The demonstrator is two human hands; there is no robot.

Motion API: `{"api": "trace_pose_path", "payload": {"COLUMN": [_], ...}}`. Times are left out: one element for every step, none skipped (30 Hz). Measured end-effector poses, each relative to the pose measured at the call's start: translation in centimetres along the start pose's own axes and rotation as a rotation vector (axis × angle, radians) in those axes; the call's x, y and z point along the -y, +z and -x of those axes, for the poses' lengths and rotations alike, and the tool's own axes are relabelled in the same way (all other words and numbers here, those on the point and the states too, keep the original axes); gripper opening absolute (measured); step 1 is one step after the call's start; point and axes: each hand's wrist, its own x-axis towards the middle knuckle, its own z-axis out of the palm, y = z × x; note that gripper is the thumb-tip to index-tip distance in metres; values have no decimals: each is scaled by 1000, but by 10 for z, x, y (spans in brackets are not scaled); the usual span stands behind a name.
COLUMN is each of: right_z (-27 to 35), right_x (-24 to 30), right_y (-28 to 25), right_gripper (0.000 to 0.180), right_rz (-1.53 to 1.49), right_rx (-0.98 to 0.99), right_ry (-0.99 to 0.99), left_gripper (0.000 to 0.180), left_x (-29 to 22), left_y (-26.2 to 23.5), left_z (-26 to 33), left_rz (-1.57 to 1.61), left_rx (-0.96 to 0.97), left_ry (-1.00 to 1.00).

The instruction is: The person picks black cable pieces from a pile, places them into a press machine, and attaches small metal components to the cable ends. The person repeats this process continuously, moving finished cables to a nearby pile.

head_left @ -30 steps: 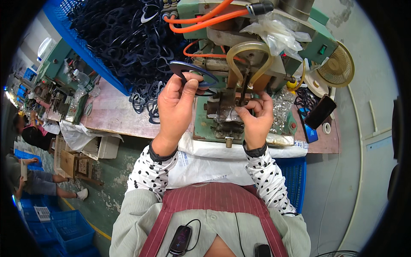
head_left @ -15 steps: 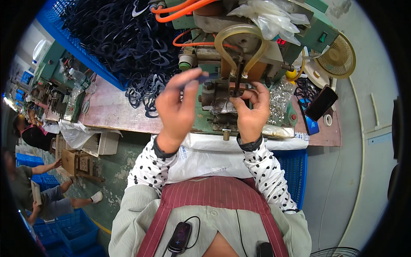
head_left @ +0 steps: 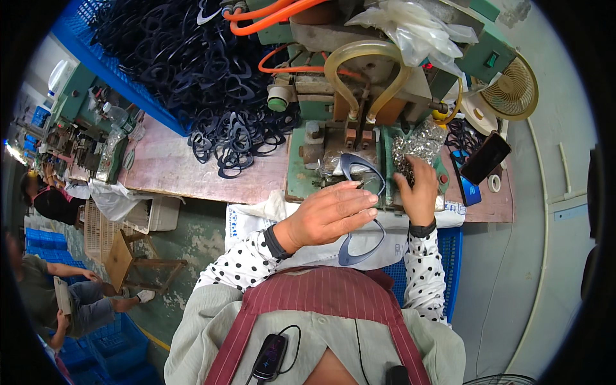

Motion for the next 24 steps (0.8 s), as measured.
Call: {"api": "trace_pose_path", "payload": {"right_z": [8,13,14,14,14,13,10,8,7,6,5,4,3,3,3,4,4,3,2,3,2,2,3,2], "right_x": [-6,-10,-11,-11,-11,-13,-15,-17,-17,-17,-17,-19,-21,-23,-25,-28,-30,-28,-26,-22,-15,-14,-14,-16], "right_y": [3,6,9,11,13,15,17,19,20,21,21,21,21,22,23,26,26,25,25,24,20,19,19,18], "right_gripper": [45,46,45,43,42,38,35,32,28,25,22,21,20,19,19,19,20,20,21,22,25,25,25,25], "right_rz": [75,149,156,163,170,185,201,216,219,222,226,222,219,216,209,202,195,177,159,141,162,182,203,236], "right_rx": [16,33,21,9,-3,-3,-3,-3,-14,-26,-37,-37,-38,-40,-51,-62,-73,-74,-75,-76,-91,-63,-35,-25], "right_ry": [20,39,36,33,29,36,43,50,51,52,54,55,58,60,59,59,58,69,80,91,57,60,65,77], "left_gripper": [31,32,32,33,34,34,34,34,34,33,32,31,30,30,29,27,25,24,23,23,25,26,25,25], "left_x": [0,-1,-1,-1,0,0,0,0,0,0,-1,-1,-2,-3,-3,-3,-3,-2,-2,-4,-5,-5,-5,-4], "left_y": [1,1,0,0,-2,-3,-2,-2,-2,-2,-2,-1,-2,-4,-5,-5,-5,-5,-4,-3,-3,-3,-2,-1], "left_z": [0,-1,-2,-3,-3,-4,-3,-2,-2,-3,-4,-6,-7,-8,-10,-11,-10,-9,-8,-9,-11,-14,-14,-14], "left_rz": [12,24,35,48,61,74,75,75,73,67,61,60,60,60,61,64,68,66,73,66,59,53,67,68], "left_rx": [-7,-14,-19,-25,-30,-35,-39,-43,-44,-52,-59,-69,-66,-62,-62,-64,-66,-67,-70,-81,-88,-96,-114,-98], "left_ry": [-4,-9,-14,-26,-38,-50,-52,-54,-55,-57,-60,-59,-68,-77,-79,-78,-78,-81,-84,-92,-95,-99,-101,-107]}}
